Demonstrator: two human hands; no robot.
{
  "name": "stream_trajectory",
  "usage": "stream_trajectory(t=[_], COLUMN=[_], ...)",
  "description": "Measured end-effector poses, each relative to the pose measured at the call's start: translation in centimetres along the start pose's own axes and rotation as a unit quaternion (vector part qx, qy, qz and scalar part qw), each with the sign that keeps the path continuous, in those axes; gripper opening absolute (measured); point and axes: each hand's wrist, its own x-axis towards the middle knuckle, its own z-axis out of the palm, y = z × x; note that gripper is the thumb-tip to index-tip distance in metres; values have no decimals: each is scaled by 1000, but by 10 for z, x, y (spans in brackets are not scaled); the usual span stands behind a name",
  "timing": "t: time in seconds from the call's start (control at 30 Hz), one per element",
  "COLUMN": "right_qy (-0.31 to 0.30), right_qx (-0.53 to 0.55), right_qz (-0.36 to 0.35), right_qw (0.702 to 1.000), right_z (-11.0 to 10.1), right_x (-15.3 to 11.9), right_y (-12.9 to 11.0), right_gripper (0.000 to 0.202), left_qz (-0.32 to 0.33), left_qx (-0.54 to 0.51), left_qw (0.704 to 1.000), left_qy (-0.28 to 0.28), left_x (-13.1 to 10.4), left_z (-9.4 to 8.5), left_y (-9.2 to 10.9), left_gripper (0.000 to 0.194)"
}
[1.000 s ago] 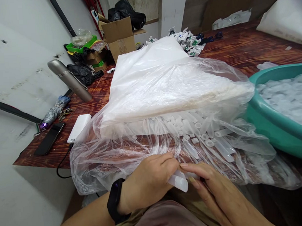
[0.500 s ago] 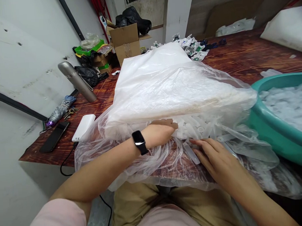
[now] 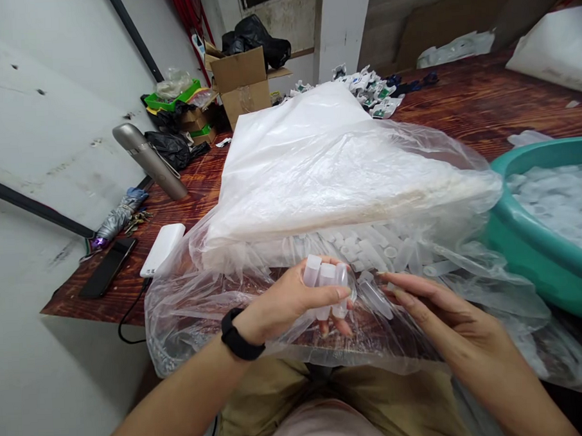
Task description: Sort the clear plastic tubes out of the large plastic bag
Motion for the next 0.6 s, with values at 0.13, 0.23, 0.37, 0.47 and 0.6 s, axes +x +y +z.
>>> stream_trajectory(t=[0.13, 0.23, 0.37, 0.47, 0.6], right_qy=[86, 130, 129, 129, 93], right_qx=[57, 81, 79, 56, 7], right_qz=[-17, -38, -125, -133, -58], right_qw=[995, 988, 981, 981, 994], right_z=[21, 40, 55, 57, 54], right_x=[-18, -29, -37, -39, -40], right_y=[-20, -32, -40, -41, -38], right_gripper=[24, 17, 25, 22, 24], left_qz=[81, 126, 172, 221, 259], left_qx=[-166, -215, -201, -148, -68], left_qw=[975, 950, 941, 943, 944], left_qy=[124, 185, 209, 198, 193], left_x=[-7, -10, -17, -23, -29], left_z=[22, 37, 46, 46, 47], left_y=[-18, -29, -44, -53, -62], left_gripper=[52, 54, 52, 41, 35])
